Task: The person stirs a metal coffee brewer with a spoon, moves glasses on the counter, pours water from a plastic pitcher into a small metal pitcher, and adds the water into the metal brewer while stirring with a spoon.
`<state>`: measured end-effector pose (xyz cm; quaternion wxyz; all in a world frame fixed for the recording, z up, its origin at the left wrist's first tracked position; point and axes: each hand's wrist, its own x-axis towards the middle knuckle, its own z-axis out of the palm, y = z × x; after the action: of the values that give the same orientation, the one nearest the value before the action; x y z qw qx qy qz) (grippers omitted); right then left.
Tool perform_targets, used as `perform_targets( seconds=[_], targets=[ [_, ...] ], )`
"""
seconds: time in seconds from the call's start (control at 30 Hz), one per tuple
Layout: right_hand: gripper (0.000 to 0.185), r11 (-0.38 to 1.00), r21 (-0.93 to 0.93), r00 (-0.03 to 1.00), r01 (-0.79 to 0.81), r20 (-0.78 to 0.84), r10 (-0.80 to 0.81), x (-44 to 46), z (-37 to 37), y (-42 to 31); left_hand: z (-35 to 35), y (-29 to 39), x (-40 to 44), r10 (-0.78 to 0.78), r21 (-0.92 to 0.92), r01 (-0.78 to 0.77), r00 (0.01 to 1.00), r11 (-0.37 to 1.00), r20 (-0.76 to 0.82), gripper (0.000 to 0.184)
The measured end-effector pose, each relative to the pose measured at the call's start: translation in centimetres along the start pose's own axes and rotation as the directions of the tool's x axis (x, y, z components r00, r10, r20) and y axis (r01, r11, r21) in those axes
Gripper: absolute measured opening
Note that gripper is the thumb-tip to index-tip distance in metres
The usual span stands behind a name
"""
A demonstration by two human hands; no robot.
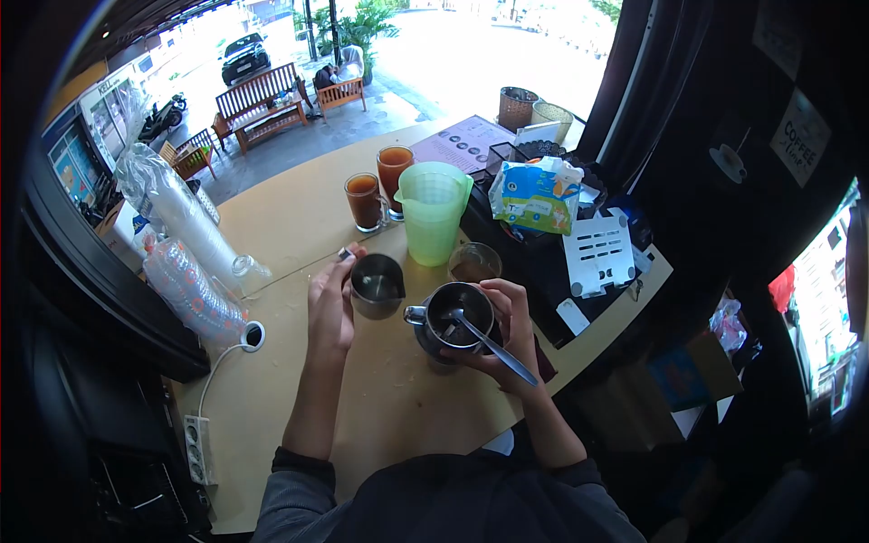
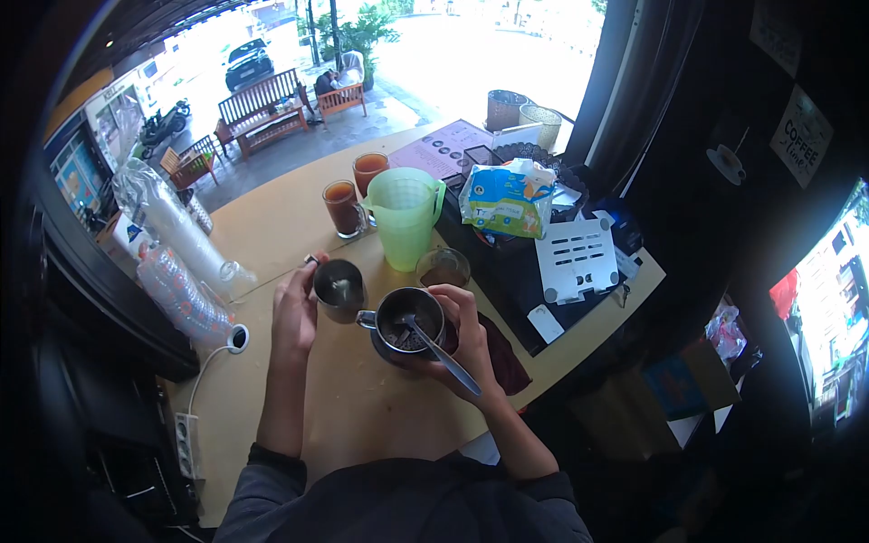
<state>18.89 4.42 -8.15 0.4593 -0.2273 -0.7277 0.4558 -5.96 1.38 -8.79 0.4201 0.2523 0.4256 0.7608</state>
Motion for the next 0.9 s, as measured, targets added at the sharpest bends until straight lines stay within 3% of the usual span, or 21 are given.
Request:
perform_targets(
  seconds=[0.1, 0.17, 0.23, 0.3, 0.47, 0.53, 0.67, 0.73, 0.77, 0.83, 0.9],
  targets=[
    [0.092, 0.999, 0.047, 1.000, -0.016, 0.024, 0.014, 0.9, -0.1, -0.8, -0.9, -1.8, -0.4, -0.022, 0.028, 0.024, 0.997, 0.999, -0.073, 0.030],
    [0.092, 0.999, 0.029, 0.999, -0.024, 0.042, 0.022, 1.9, 0.2, -1.2, -1.9, -3.5, -0.3, -0.151, -0.057, 0.146, 0.985, 0.988, -0.086, 0.030],
    [0.092, 0.999, 0.012, 0.998, -0.034, 0.059, 0.033, 3.4, 0.7, -1.0, -2.7, -5.0, 0.4, -0.174, -0.025, 0.173, 0.979, 0.985, -0.105, 0.032],
    [0.091, 0.996, 0.056, 0.989, -0.064, 0.136, 0.056, 4.9, 1.5, 0.0, -3.5, -6.3, 0.8, -0.282, -0.098, 0.275, 0.957, 0.956, -0.071, 0.034],
    [0.085, 0.999, 0.015, 0.942, -0.050, 0.334, 0.042, 8.0, 2.5, 1.0, -3.9, -7.7, 1.4, -0.283, -0.166, 0.271, 0.958, 0.948, -0.052, 0.048],
    [0.084, 0.999, 0.015, 0.918, -0.038, 0.396, 0.029, 8.6, 3.0, 2.2, -3.7, -7.5, 1.6, -0.350, -0.192, 0.323, 0.929, 0.927, -0.124, 0.057],
    [0.082, 1.000, 0.009, 0.850, -0.024, 0.526, 0.016, 9.3, 3.6, 3.3, -3.7, -7.7, 1.8, -0.429, -0.275, 0.387, 0.897, 0.880, -0.111, 0.058],
    [0.081, 1.000, 0.000, 0.814, -0.014, 0.581, 0.011, 9.7, 4.1, 4.2, -6.1, -9.7, 2.9, -0.418, -0.358, 0.458, 0.889, 0.814, 0.186, 0.063],
    [0.081, 1.000, -0.001, 0.814, -0.016, 0.581, 0.013, 9.8, 4.2, 4.6, -6.6, -10.2, 3.0, -0.419, -0.359, 0.459, 0.889, 0.813, 0.186, 0.063],
    [0.083, 0.990, -0.056, 0.791, 0.132, 0.608, -0.071, 10.2, 4.5, 4.9, -7.0, -10.2, 2.9, -0.357, -0.291, 0.426, 0.897, 0.857, 0.261, 0.068],
    [0.084, 0.989, -0.042, 0.777, 0.139, 0.624, -0.083, 10.6, 4.6, 5.3, -7.8, -10.3, 3.2, -0.354, -0.284, 0.427, 0.894, 0.858, 0.273, 0.065]
  ],
)
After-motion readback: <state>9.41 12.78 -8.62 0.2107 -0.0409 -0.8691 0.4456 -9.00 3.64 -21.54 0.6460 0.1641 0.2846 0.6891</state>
